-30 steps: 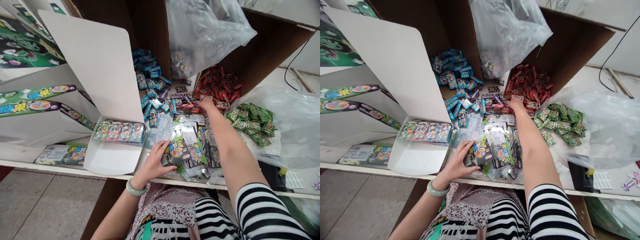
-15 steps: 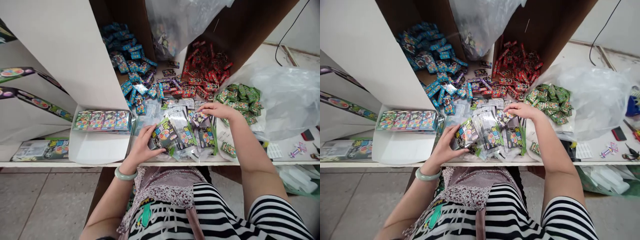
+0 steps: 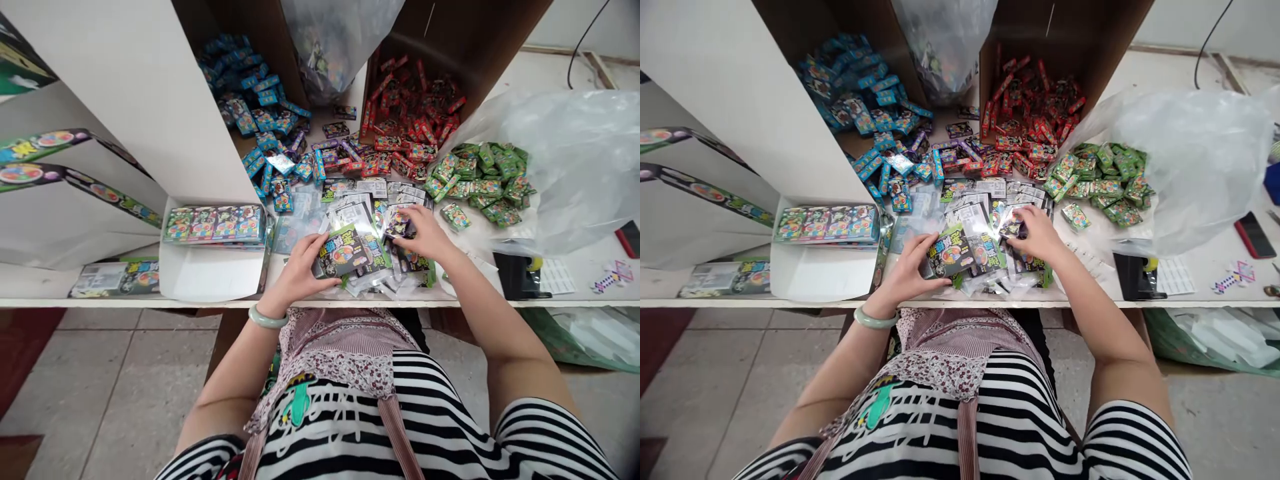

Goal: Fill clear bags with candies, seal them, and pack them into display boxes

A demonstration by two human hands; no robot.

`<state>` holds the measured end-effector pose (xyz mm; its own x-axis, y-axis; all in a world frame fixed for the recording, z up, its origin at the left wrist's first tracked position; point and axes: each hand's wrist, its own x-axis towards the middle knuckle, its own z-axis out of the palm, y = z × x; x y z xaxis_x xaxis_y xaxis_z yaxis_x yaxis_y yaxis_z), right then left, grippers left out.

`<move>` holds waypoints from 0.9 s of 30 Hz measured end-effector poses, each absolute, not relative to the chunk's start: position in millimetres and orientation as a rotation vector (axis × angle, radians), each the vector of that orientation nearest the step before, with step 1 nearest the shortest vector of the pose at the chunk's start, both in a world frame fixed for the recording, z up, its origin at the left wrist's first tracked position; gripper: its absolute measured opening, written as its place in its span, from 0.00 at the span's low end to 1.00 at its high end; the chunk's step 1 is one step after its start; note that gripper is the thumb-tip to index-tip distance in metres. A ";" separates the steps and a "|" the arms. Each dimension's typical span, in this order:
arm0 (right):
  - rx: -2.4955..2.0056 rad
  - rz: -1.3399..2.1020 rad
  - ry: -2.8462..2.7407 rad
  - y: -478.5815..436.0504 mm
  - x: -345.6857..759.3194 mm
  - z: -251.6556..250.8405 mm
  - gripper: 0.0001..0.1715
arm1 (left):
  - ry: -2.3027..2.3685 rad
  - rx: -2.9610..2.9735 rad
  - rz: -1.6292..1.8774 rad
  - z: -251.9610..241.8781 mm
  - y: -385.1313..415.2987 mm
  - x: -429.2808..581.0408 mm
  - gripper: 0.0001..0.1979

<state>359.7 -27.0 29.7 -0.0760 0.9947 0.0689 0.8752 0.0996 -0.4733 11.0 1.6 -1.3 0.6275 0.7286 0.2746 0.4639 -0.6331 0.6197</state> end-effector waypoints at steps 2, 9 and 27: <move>-1.673 0.436 -2.007 -33.5 354.4 48.0 0.42 | 0.927 2.363 0.709 -1.7 2.0 12.5 0.51; -1.286 0.633 -2.528 -44.0 328.5 101.8 0.41 | 0.822 2.349 0.658 2.0 -0.5 13.2 0.52; -1.328 0.717 -2.421 -26.9 306.9 89.7 0.50 | 0.812 2.354 0.683 4.5 -0.7 17.6 0.51</move>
